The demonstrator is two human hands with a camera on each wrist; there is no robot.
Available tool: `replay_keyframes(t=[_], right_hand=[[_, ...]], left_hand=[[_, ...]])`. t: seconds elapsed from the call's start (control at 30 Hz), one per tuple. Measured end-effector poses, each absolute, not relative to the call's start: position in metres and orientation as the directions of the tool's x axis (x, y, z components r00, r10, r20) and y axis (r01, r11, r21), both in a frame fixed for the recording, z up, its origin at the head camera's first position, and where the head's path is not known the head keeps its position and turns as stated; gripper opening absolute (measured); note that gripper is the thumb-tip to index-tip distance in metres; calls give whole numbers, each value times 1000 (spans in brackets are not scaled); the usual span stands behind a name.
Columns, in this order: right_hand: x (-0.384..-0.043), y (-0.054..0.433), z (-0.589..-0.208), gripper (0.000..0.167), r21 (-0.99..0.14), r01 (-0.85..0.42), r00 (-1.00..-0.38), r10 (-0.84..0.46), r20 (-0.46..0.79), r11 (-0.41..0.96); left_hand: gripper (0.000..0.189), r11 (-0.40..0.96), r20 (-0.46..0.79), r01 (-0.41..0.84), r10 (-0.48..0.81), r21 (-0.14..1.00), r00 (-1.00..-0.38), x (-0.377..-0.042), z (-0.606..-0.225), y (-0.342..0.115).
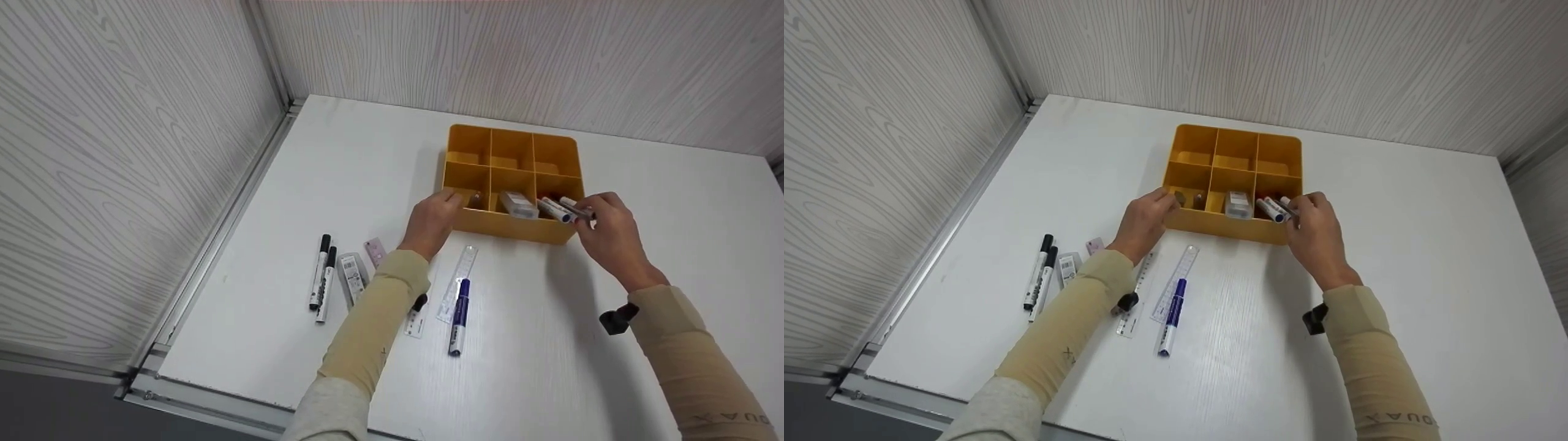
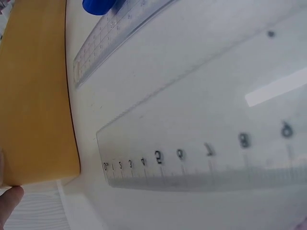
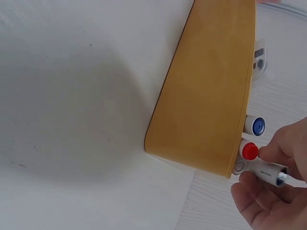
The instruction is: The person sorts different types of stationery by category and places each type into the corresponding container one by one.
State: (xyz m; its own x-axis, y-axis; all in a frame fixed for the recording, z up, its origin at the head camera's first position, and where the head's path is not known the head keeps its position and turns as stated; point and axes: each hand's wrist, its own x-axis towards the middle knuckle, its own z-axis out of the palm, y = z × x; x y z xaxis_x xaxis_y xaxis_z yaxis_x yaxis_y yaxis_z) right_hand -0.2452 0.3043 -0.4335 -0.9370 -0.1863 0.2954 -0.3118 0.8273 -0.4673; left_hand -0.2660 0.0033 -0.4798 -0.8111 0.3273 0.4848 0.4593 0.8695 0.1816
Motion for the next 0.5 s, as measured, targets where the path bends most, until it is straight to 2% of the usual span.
replay_keyframes(t=[0.17,0.5], right_hand=[[-245,304,-436,19,-451,-342,-925,-212,314,824],[-237,308,-450,39,-398,-403,-905,-294,307,824]], left_hand=[[19,868,490,459,322,190,-810,-266,-480,4],[22,873,476,455,328,178,-816,-265,-480,3]])
